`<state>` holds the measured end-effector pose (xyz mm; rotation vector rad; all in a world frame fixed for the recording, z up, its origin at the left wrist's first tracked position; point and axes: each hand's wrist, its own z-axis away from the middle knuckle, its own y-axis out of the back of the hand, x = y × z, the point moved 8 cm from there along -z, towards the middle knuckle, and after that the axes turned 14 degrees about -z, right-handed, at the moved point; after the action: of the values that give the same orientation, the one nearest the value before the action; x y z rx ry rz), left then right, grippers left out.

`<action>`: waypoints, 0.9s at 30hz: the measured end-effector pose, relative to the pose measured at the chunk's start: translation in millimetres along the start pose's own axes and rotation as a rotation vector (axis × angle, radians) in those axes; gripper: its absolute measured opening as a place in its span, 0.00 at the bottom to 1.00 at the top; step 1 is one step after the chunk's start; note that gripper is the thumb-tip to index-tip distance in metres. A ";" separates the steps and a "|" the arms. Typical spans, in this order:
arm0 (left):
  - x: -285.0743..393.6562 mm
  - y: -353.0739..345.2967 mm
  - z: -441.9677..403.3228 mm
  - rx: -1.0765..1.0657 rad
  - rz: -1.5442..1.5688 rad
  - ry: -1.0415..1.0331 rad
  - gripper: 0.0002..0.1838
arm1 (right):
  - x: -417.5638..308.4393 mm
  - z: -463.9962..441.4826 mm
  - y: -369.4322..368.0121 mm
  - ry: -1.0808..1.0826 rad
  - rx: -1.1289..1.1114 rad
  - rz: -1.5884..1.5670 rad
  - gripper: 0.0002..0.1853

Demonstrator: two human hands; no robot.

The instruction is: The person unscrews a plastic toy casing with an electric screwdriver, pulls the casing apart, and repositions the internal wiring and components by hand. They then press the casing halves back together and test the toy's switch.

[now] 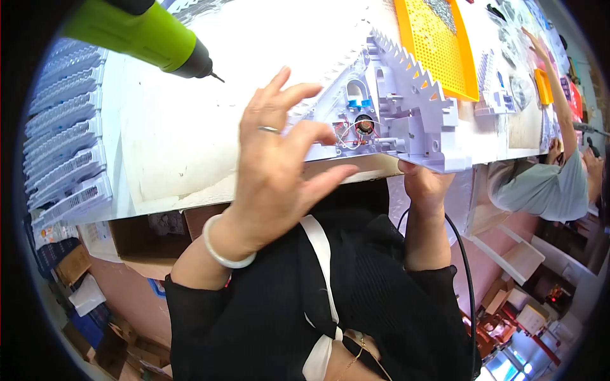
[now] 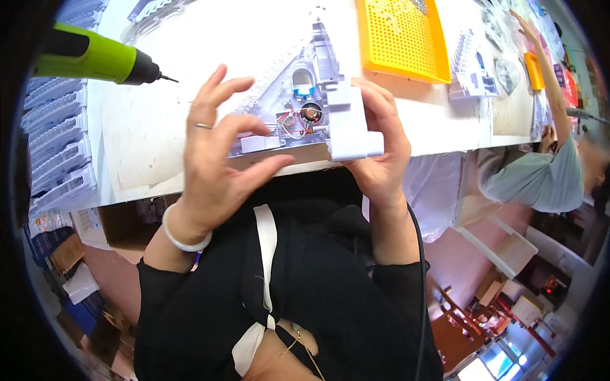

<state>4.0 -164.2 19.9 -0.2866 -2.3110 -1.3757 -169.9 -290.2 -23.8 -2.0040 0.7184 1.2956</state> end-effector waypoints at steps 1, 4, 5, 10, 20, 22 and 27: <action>4.6 -4.8 -1.6 0.003 -0.007 0.008 0.24 | 0.6 0.5 0.7 -0.008 0.015 -0.001 0.38; 14.5 -17.2 -9.0 0.004 -0.011 0.027 0.32 | 0.6 2.2 2.4 -0.038 0.065 -0.003 0.39; 15.8 -19.8 -11.6 0.004 -0.005 0.041 0.34 | 0.2 2.8 3.1 -0.047 0.079 -0.003 0.40; 14.0 -26.1 -16.9 -0.026 -0.062 0.036 0.40 | 0.4 2.6 4.2 -0.046 0.095 -0.010 0.42; -23.7 -0.8 -29.3 -0.025 0.538 0.173 0.34 | -20.3 -14.4 -22.0 0.169 -0.163 0.121 0.34; -33.1 5.7 -20.7 0.032 0.746 0.228 0.28 | -19.0 -16.7 -29.8 0.218 -0.214 0.195 0.35; -25.7 21.9 18.3 0.080 0.524 -0.028 0.43 | -30.5 -21.1 -57.0 0.338 -0.378 0.458 0.37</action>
<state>30.5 -136.5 17.5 -0.8218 -2.0934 -1.0165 -127.2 -266.2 23.3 -2.4998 1.2227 1.4423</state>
